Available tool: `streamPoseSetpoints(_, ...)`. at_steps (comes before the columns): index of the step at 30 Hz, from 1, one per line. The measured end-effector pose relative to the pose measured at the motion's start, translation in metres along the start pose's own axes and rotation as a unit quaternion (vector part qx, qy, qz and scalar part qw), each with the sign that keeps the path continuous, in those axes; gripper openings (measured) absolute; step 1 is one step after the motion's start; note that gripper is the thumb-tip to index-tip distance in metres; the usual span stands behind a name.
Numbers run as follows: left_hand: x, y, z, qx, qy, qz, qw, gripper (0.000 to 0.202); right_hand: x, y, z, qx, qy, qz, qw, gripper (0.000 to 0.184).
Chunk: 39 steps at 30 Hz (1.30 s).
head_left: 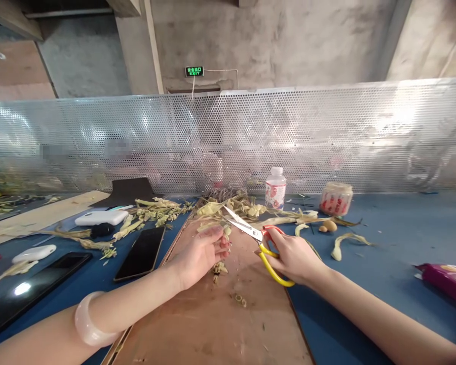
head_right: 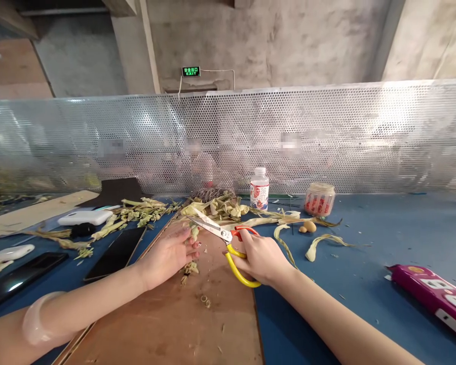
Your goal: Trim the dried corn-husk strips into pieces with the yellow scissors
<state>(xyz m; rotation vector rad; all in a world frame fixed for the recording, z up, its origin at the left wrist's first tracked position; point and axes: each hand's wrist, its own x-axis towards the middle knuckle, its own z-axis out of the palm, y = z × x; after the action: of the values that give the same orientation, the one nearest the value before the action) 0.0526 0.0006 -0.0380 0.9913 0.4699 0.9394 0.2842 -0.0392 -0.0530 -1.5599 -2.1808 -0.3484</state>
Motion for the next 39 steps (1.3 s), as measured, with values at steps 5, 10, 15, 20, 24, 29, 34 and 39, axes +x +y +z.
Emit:
streamPoseSetpoints(5, 0.0, 0.001, 0.001, -0.014, 0.012, 0.002, 1.0, 0.012, 0.0, 0.007, 0.005, -0.054, 0.026, -0.033, 0.998, 0.035)
streamPoseSetpoints(10, 0.0, 0.0, 0.0, -0.01, 0.008, 0.003, 1.0, 0.012, 0.0, 0.006, 0.007, -0.085, 0.026, -0.049, 0.995, 0.035)
streamPoseSetpoints(15, -0.001, 0.001, 0.002, -0.01, 0.023, -0.004, 1.0, 0.012, 0.0, 0.006, 0.005, -0.076, 0.033, -0.056, 0.995, 0.035)
streamPoseSetpoints(20, 0.0, 0.001, 0.001, -0.016, 0.023, -0.007, 1.0, 0.012, 0.0, 0.007, 0.004, -0.073, 0.048, -0.037, 0.996, 0.033)
streamPoseSetpoints(24, 0.001, 0.0, -0.001, -0.02, 0.023, -0.015, 0.999, 0.011, 0.002, 0.008, 0.003, -0.086, 0.077, -0.022, 0.993, 0.036)
streamPoseSetpoints(29, -0.001, 0.002, 0.003, -0.005, 0.031, -0.008, 0.999, 0.012, 0.003, 0.009, 0.005, -0.069, 0.057, 0.037, 0.995, 0.031)
streamPoseSetpoints(34, -0.001, 0.003, 0.003, 0.008, 0.023, -0.006, 1.0, 0.014, 0.003, 0.002, 0.001, -0.047, 0.075, 0.034, 0.995, 0.034)
streamPoseSetpoints(39, 0.001, 0.002, 0.002, 0.0, 0.045, -0.01, 0.999, 0.013, 0.003, -0.004, -0.004, -0.016, 0.064, 0.032, 0.997, 0.026)
